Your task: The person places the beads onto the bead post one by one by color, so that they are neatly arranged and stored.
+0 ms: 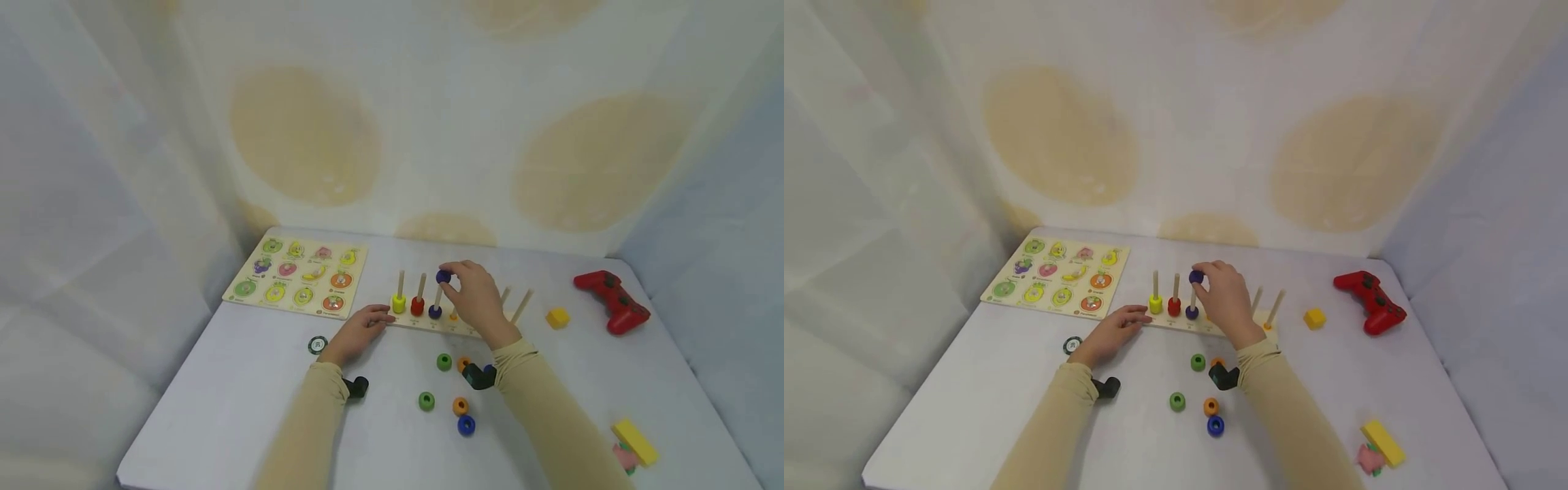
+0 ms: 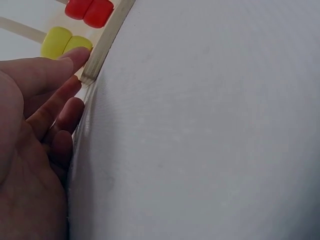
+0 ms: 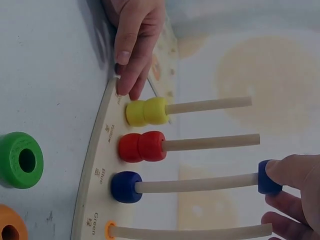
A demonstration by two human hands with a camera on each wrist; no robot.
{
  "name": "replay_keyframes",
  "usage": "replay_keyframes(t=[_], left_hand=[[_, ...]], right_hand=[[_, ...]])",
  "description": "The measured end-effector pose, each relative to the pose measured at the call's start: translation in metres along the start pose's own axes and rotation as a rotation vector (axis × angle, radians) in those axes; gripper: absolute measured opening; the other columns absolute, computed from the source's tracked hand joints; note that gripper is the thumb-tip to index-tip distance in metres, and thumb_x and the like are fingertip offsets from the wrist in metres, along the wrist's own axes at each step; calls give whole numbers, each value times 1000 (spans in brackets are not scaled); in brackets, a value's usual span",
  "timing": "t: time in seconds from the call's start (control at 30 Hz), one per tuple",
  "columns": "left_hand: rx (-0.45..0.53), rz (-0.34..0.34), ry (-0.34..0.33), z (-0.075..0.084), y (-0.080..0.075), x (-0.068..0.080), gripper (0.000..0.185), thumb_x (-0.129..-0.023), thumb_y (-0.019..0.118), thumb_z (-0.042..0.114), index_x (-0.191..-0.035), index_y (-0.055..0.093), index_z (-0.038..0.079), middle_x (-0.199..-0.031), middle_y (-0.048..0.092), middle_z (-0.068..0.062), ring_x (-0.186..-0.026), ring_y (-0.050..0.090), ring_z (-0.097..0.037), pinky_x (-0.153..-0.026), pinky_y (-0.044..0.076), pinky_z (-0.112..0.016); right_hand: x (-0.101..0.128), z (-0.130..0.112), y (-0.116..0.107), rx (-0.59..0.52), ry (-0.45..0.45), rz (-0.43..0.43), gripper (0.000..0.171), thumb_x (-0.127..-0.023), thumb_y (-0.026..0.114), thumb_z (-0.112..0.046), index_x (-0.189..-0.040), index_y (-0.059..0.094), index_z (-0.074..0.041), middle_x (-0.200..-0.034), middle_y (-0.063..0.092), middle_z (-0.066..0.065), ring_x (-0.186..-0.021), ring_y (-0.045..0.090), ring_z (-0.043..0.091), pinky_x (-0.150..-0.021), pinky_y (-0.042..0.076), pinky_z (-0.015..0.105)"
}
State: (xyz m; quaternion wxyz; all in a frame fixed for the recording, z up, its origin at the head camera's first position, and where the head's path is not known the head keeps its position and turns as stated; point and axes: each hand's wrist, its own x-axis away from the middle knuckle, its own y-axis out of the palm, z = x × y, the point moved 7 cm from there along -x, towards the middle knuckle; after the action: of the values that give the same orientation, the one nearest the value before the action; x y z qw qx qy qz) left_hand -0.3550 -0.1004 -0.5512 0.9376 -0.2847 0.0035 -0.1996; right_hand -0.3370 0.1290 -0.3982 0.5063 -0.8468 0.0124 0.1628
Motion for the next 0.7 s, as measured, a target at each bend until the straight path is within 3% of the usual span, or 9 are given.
replay_keyframes(t=[0.27,0.5,0.7], left_hand=[[16,-3,3,3,0,3,23,-105,56,26,-120,73,30,-156,48,4,-153,34,-26,-127,27,-54],[-15,-4,4,-3,4,8,23,-105,56,26,-121,73,28,-156,49,4,-153,35,-26,-126,28,-52],[-30,20,29,3,-1,4,25,-105,56,26,-124,72,26,-156,49,5,-153,35,-25,-127,28,-51]], right_hand=[[3,1,-1,20,10,-3,39,-96,71,-20,-134,66,-14,-128,68,13,-119,63,36,-103,50,56],[16,6,-1,-15,12,0,35,-97,69,-16,-132,67,-12,-129,67,14,-106,65,34,-95,54,54],[28,4,-4,-56,-73,45,33,-97,68,-12,-130,67,-10,-135,65,14,-127,59,36,-105,51,54]])
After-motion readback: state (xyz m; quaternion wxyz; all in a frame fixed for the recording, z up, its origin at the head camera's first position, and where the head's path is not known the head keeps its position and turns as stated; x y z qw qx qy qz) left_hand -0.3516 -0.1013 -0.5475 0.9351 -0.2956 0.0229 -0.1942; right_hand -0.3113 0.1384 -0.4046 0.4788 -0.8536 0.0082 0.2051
